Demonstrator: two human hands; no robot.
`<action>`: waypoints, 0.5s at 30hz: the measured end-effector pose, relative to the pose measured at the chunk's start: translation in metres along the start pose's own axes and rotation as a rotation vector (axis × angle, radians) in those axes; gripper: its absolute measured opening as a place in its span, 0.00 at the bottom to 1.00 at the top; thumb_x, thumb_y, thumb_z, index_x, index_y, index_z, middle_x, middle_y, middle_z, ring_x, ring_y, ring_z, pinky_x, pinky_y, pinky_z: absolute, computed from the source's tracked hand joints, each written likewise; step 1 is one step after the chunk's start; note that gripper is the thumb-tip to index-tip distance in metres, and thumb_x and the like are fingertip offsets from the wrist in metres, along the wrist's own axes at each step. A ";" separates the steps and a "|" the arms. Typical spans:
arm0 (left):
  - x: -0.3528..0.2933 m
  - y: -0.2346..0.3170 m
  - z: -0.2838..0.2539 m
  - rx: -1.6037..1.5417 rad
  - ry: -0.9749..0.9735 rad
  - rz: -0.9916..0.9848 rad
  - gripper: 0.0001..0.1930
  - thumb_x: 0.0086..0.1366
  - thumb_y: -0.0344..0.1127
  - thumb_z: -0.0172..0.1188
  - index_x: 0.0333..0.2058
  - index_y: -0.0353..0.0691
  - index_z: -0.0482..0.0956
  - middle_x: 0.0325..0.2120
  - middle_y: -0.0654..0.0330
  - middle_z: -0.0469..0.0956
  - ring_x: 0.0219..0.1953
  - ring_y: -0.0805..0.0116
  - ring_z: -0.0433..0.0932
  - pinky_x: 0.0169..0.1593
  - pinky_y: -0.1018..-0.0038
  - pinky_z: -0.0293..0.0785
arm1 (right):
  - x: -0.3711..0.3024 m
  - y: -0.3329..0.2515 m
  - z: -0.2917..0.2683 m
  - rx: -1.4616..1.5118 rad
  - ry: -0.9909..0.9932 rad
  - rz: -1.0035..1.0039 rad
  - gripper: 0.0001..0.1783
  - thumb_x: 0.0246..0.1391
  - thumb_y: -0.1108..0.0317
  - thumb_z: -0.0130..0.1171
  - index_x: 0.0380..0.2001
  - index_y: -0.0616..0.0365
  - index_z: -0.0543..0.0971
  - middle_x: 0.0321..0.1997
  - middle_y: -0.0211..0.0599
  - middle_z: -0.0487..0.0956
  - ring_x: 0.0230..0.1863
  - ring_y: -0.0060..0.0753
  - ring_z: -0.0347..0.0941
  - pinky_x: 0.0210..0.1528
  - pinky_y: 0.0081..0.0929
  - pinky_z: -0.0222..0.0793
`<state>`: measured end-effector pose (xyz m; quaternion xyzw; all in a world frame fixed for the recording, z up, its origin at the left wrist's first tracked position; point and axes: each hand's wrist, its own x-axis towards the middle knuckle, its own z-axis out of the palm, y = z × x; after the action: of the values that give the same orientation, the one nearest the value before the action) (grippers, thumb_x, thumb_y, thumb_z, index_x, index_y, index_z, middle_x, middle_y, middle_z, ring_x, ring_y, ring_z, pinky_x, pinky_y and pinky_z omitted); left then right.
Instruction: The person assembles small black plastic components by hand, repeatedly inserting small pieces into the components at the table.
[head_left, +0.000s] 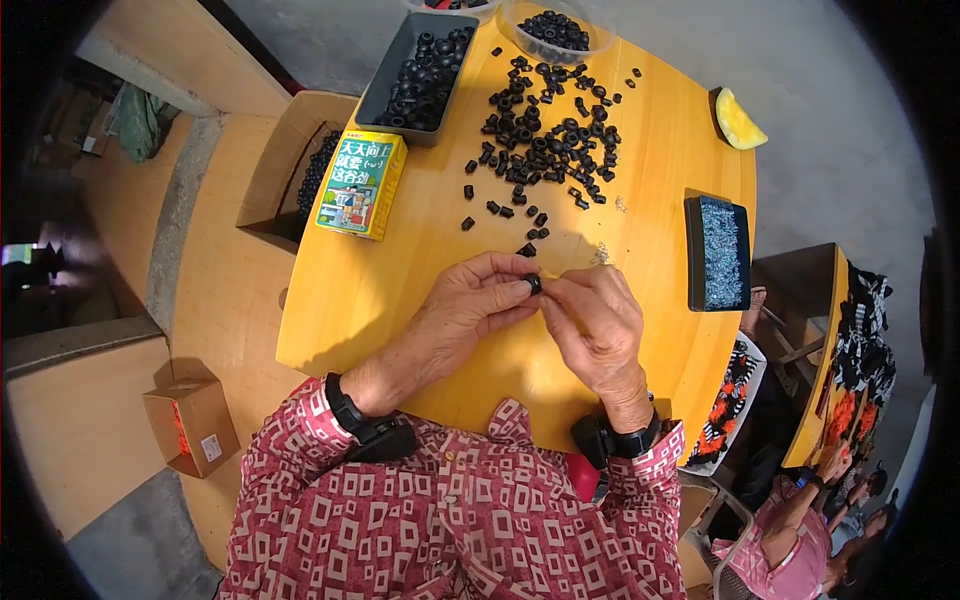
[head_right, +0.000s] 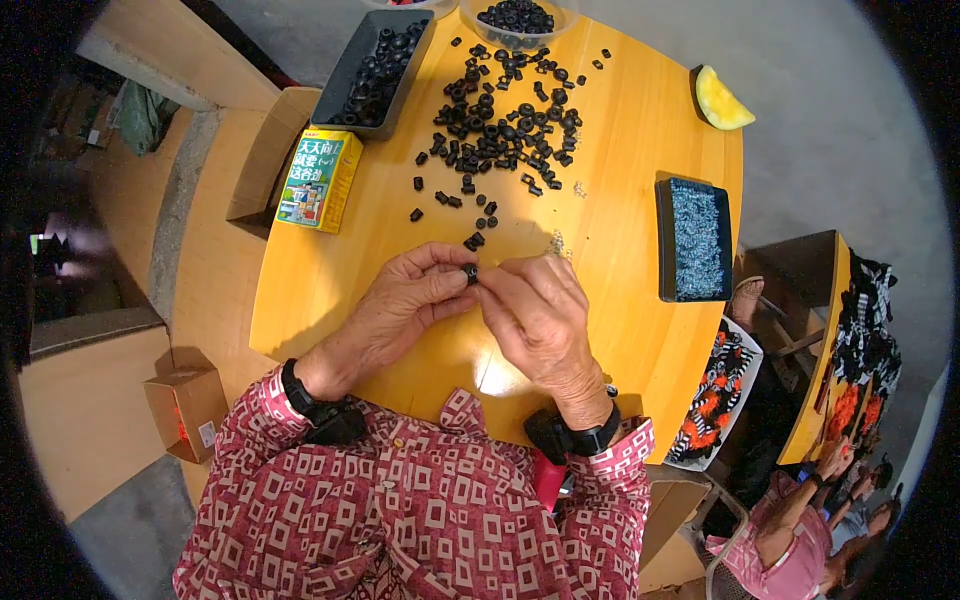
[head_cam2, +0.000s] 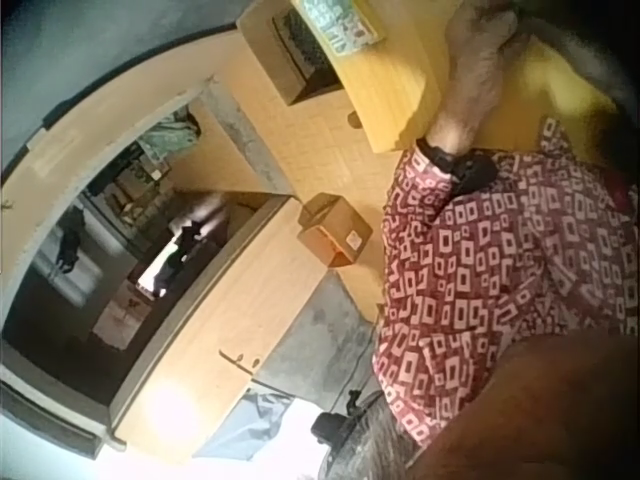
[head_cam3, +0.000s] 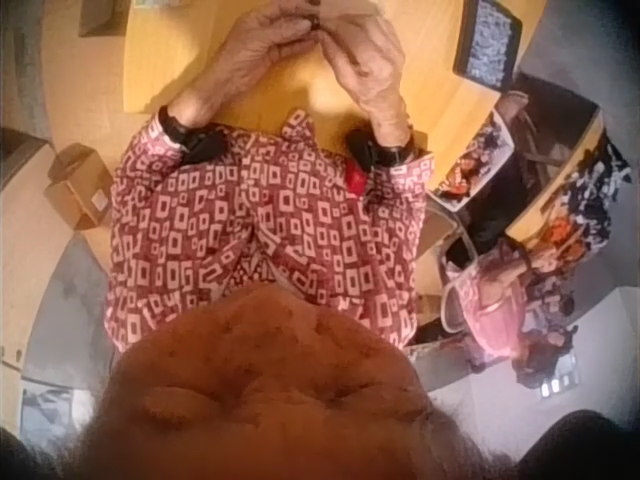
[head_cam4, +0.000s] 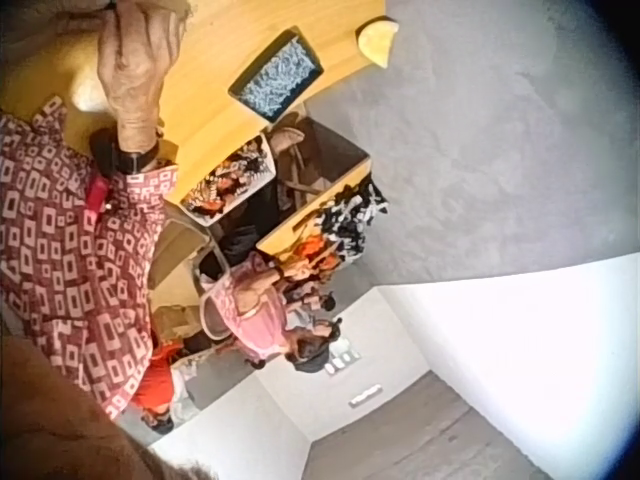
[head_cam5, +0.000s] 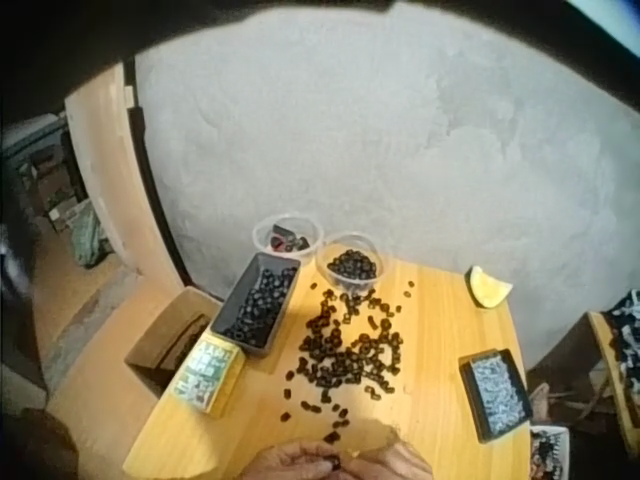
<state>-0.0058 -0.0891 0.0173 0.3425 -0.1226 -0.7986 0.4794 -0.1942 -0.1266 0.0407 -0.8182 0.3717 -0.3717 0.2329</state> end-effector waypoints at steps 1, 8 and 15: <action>0.000 -0.001 -0.001 0.018 0.011 0.011 0.12 0.70 0.29 0.59 0.51 0.38 0.76 0.46 0.62 0.78 0.49 0.73 0.78 0.56 0.74 0.78 | 0.000 -0.001 -0.001 -0.075 -0.023 -0.055 0.11 0.44 0.78 0.68 0.35 0.63 0.82 0.34 0.40 0.78 0.36 0.42 0.76 0.40 0.35 0.72; -0.001 -0.002 -0.001 0.164 0.030 0.048 0.12 0.69 0.28 0.59 0.51 0.36 0.77 0.43 0.61 0.79 0.47 0.73 0.79 0.55 0.75 0.78 | 0.001 -0.004 0.000 -0.168 -0.069 -0.175 0.13 0.43 0.75 0.69 0.36 0.62 0.81 0.37 0.39 0.77 0.38 0.41 0.74 0.43 0.37 0.70; -0.001 -0.003 -0.003 0.242 0.017 0.087 0.13 0.70 0.27 0.58 0.51 0.33 0.76 0.44 0.60 0.79 0.47 0.74 0.78 0.53 0.78 0.77 | 0.001 -0.004 0.000 -0.175 -0.107 -0.184 0.13 0.43 0.74 0.68 0.35 0.62 0.81 0.37 0.40 0.76 0.39 0.43 0.74 0.45 0.38 0.69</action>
<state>-0.0058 -0.0865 0.0140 0.3991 -0.2289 -0.7534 0.4697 -0.1915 -0.1248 0.0437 -0.8848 0.3129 -0.3134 0.1451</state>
